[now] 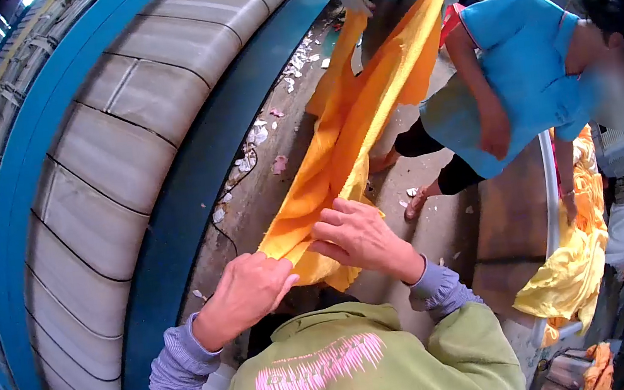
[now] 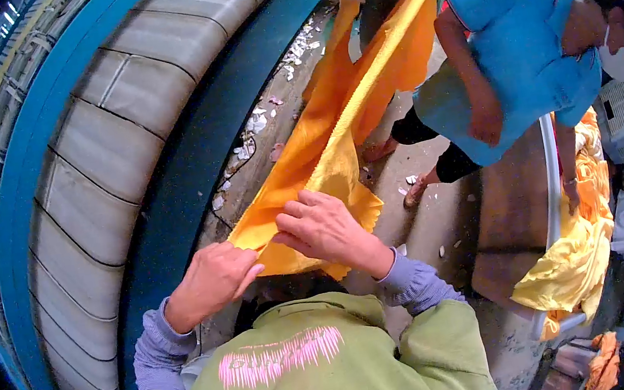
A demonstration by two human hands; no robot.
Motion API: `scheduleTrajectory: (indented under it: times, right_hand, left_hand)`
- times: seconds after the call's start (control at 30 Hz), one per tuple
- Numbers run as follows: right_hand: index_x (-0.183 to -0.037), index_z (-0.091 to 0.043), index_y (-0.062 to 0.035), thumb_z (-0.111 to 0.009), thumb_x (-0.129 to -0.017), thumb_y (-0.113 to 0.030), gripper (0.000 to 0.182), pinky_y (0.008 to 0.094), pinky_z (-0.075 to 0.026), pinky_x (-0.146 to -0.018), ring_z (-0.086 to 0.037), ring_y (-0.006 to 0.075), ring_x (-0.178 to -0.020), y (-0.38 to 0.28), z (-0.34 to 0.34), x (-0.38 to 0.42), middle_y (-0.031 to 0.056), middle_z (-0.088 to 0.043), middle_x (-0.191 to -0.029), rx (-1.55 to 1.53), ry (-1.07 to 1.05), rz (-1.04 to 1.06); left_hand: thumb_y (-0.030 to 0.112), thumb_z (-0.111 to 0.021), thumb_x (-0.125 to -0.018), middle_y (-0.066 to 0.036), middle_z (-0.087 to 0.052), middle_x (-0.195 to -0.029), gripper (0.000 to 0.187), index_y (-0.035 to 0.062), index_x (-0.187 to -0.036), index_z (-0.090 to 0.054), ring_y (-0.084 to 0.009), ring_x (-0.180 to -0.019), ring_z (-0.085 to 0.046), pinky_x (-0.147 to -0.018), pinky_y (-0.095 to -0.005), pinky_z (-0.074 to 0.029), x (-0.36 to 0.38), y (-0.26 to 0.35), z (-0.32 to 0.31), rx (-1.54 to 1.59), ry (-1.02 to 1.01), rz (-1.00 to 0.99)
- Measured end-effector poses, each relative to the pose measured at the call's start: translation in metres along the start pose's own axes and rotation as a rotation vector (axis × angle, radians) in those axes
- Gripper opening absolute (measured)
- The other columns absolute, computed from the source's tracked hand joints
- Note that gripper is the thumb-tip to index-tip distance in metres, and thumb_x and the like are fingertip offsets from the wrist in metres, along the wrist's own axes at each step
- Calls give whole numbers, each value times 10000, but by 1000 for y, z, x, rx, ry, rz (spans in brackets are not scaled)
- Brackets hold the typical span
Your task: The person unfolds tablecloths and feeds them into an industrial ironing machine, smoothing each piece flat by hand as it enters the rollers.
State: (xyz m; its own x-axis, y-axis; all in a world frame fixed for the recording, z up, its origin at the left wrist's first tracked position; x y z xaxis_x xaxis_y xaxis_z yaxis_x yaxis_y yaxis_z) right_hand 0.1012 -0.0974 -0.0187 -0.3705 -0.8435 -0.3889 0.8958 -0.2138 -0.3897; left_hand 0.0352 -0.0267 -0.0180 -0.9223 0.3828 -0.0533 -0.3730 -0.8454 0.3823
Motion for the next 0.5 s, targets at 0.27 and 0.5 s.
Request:
scheduleTrajectory:
  times: [0.27,0.5]
  right_hand:
    - [-671,-513,-102,-663,-767,-265,241,324,-411,-559,-486,209,-606,-4,28,19,24,-492,-627,-5,-191,-64]
    - [-716,-560,-82,-672,-765,-238,199,348,-439,-603,-537,227,-682,23,24,42,47,-546,-683,2,-201,-221]
  left_hand:
    - [331,-555,-841,-124,-611,-756,271,66,-814,-607,-324,-772,-602,-654,-441,-474,-7,-51,-75,306,-144,40]
    - [258,-615,-805,-94,-566,-688,212,70,-718,-568,-274,-706,-555,-626,-385,-464,2,-43,-57,143,-21,-13]
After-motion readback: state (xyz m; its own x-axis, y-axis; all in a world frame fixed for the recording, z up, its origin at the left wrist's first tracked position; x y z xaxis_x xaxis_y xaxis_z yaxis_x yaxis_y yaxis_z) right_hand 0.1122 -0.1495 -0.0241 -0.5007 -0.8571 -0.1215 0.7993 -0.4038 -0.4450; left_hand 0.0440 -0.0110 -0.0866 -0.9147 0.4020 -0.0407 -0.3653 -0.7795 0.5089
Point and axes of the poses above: each hand's wrist, its own x-axis away from the middle knuckle, its own z-axis out of the back of the hand, y = z × x, the point moved 10 cm from there along -x, towards the middle knuckle
